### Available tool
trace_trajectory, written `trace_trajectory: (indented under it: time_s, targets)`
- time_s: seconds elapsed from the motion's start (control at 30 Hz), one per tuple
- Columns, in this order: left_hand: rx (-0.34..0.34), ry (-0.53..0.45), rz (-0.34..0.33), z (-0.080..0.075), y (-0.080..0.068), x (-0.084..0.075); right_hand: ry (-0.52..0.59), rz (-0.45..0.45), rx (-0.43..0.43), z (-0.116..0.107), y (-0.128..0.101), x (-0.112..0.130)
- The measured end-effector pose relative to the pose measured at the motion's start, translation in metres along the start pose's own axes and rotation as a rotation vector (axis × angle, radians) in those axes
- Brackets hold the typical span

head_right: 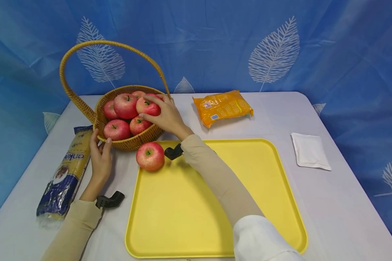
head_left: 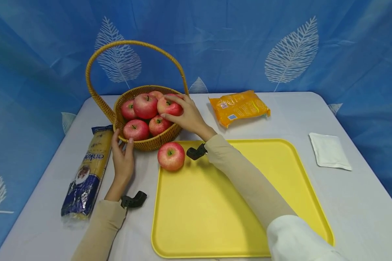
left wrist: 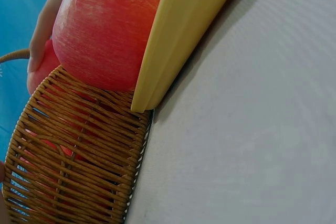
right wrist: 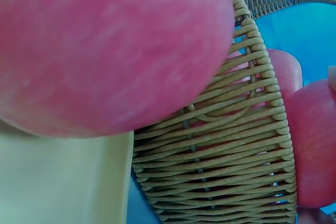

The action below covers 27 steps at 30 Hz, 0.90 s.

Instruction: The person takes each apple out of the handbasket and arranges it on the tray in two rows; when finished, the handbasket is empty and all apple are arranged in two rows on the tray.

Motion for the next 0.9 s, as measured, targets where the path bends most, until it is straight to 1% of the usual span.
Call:
trace_trajectory:
  time_s: [0.17,0.27,0.4,0.53,0.63,0.73,0.77,0.9]
  targets:
    - [0.001,0.008,-0.004,0.001,0.001,0.000,0.057,-0.015,-0.039,-0.005,-0.002,-0.001]
    - [-0.004,0.007,-0.006,0.000,0.001,0.003,0.102,-0.033,-0.061,-0.007,-0.005,-0.001]
    - [-0.007,0.001,-0.009,-0.002,0.003,0.017,0.166,-0.052,-0.088,-0.009,-0.012,-0.003]
    - [-0.014,0.012,-0.013,-0.003,0.005,0.034,0.210,-0.042,-0.101,-0.013,-0.021,-0.007]
    - [-0.024,0.023,-0.009,-0.003,0.005,0.038,0.223,-0.026,-0.120,-0.016,-0.026,-0.012]
    - [-0.031,0.027,-0.008,-0.005,0.005,0.038,0.224,-0.016,-0.140,-0.020,-0.031,-0.017]
    - [-0.028,0.028,-0.009,-0.004,0.004,0.033,0.230,-0.017,-0.145,-0.022,-0.034,-0.014]
    - [-0.011,0.023,-0.014,-0.002,0.000,0.011,0.258,-0.019,-0.148,-0.026,-0.043,-0.020]
Point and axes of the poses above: each hand's wrist, its own y-axis towards the middle knuckle, its own z-axis out of the palm, x = y × z, the point moved 9 cm from there along y, towards the middle knuckle, and after that the axes turned 12 degrees about x, right-handed, at the moved point
